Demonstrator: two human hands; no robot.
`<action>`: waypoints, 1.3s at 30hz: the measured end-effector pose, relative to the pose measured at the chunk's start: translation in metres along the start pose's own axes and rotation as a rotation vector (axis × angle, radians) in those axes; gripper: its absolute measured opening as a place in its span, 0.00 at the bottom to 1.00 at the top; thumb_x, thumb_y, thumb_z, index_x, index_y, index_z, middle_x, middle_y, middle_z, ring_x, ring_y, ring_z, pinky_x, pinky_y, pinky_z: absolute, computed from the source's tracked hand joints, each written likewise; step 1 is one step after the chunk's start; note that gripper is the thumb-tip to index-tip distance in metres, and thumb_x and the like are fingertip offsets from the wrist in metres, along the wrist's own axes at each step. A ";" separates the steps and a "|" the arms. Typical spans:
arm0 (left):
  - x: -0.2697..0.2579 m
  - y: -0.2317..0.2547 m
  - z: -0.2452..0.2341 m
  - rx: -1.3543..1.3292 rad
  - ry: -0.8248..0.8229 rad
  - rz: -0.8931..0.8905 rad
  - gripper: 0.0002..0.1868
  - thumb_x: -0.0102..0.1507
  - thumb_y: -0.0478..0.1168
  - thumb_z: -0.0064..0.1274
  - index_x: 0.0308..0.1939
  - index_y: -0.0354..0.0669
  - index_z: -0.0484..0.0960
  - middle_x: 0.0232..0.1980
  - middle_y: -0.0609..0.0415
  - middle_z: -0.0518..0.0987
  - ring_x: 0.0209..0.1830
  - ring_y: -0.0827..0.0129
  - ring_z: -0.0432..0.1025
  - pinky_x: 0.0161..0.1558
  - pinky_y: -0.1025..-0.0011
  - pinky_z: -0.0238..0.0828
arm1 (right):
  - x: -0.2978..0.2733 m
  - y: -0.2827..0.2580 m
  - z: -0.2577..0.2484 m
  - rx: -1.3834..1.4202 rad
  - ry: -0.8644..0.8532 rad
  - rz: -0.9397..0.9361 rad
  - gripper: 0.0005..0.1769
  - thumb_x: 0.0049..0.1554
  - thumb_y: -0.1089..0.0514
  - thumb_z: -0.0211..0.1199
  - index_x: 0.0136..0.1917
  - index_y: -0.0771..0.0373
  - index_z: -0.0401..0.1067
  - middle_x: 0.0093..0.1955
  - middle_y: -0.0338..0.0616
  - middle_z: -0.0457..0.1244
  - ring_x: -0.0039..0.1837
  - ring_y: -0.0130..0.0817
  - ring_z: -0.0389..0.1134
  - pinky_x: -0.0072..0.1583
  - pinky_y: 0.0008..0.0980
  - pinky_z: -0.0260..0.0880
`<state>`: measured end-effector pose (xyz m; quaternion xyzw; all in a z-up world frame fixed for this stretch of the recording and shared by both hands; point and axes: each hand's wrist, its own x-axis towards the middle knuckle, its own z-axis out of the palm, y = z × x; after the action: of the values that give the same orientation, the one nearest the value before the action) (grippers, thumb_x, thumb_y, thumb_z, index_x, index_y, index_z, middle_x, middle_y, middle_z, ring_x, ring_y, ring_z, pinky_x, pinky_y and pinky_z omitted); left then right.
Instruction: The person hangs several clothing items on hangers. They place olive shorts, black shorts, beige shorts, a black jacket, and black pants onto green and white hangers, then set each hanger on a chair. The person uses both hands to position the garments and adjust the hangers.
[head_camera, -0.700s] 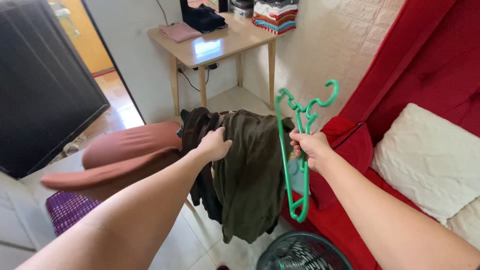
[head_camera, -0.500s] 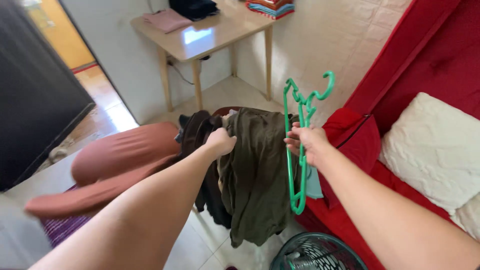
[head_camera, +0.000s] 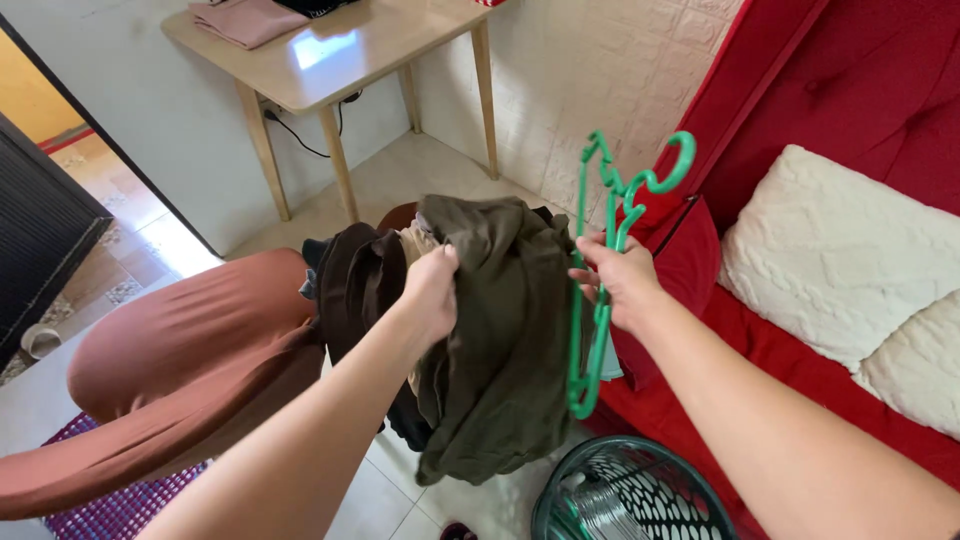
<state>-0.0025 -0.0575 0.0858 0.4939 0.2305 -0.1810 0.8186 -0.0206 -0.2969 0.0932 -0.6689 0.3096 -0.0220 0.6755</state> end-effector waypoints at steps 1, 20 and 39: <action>-0.028 0.007 0.002 0.002 0.002 0.000 0.29 0.71 0.48 0.41 0.75 0.45 0.65 0.75 0.42 0.66 0.78 0.52 0.58 0.71 0.51 0.58 | 0.007 0.003 -0.006 0.002 -0.001 0.002 0.16 0.56 0.52 0.69 0.55 0.49 0.67 0.49 0.38 0.67 0.41 0.34 0.75 0.33 0.25 0.76; -0.012 -0.033 0.033 1.694 0.041 0.602 0.23 0.64 0.51 0.53 0.56 0.38 0.80 0.58 0.39 0.76 0.59 0.39 0.76 0.56 0.48 0.78 | -0.028 0.072 -0.012 -0.044 -0.065 0.044 0.17 0.64 0.50 0.55 0.65 0.52 0.62 0.48 0.48 0.67 0.40 0.43 0.75 0.38 0.37 0.79; -0.088 -0.019 -0.008 -0.080 0.062 0.281 0.15 0.71 0.43 0.45 0.56 0.49 0.83 0.47 0.52 0.83 0.50 0.58 0.77 0.57 0.61 0.72 | -0.031 -0.021 -0.091 -0.026 -0.422 -0.400 0.42 0.44 0.76 0.74 0.64 0.57 0.55 0.76 0.47 0.55 0.57 0.39 0.70 0.49 0.36 0.82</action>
<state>-0.0867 -0.0529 0.1179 0.4938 0.1912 -0.0403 0.8474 -0.0784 -0.3666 0.1323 -0.7150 0.0246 -0.0111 0.6986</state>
